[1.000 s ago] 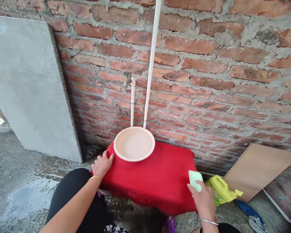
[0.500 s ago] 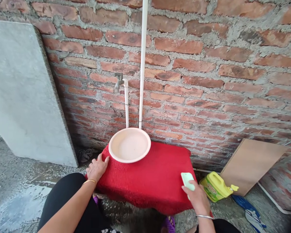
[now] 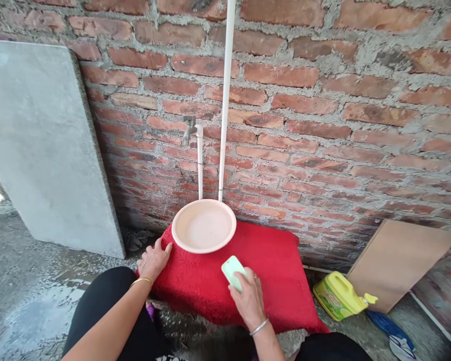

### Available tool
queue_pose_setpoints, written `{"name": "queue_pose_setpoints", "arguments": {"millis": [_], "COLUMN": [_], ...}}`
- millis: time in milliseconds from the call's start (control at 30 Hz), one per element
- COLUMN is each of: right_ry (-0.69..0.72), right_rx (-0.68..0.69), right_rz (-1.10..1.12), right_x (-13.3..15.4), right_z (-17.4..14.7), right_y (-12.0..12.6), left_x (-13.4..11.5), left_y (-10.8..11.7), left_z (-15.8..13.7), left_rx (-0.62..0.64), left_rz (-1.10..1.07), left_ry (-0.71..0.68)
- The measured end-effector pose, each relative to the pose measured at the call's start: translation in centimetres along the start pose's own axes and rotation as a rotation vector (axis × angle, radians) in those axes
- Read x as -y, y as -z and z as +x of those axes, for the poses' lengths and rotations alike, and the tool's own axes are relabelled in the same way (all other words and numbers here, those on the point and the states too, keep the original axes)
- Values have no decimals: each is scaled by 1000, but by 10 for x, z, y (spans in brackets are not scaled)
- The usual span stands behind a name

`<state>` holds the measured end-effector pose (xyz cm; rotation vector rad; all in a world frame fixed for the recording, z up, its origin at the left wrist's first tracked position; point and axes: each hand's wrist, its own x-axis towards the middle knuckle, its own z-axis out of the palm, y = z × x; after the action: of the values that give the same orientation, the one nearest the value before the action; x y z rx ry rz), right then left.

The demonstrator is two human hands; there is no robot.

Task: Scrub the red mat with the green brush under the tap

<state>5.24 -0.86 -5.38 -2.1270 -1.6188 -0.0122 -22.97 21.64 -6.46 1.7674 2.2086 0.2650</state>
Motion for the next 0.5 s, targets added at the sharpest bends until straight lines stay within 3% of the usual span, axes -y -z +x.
{"name": "queue_pose_setpoints", "arguments": {"millis": [67,167,233,400,500], "right_ry": [29,-68,-221,-757,-782], "right_rx": [37,59,58,-17,-122], "right_rz": [-73,-180,-252,-373,-347], "right_x": [7,-22,-61,-148,-154], "right_z": [5,12,13,-2,-5], "right_y": [-4,15,38,90,92], "left_x": [1,1,1,-2,-3], "left_y": [-1,-2,-2,-1,0], "left_z": [1,2,2,0,-1], "left_rx": [-3,-5,-2,-15,-9], "left_rz": [-2,-3,-3,-5,-11], "left_ry": [-3,-7,-6,0,0]}}
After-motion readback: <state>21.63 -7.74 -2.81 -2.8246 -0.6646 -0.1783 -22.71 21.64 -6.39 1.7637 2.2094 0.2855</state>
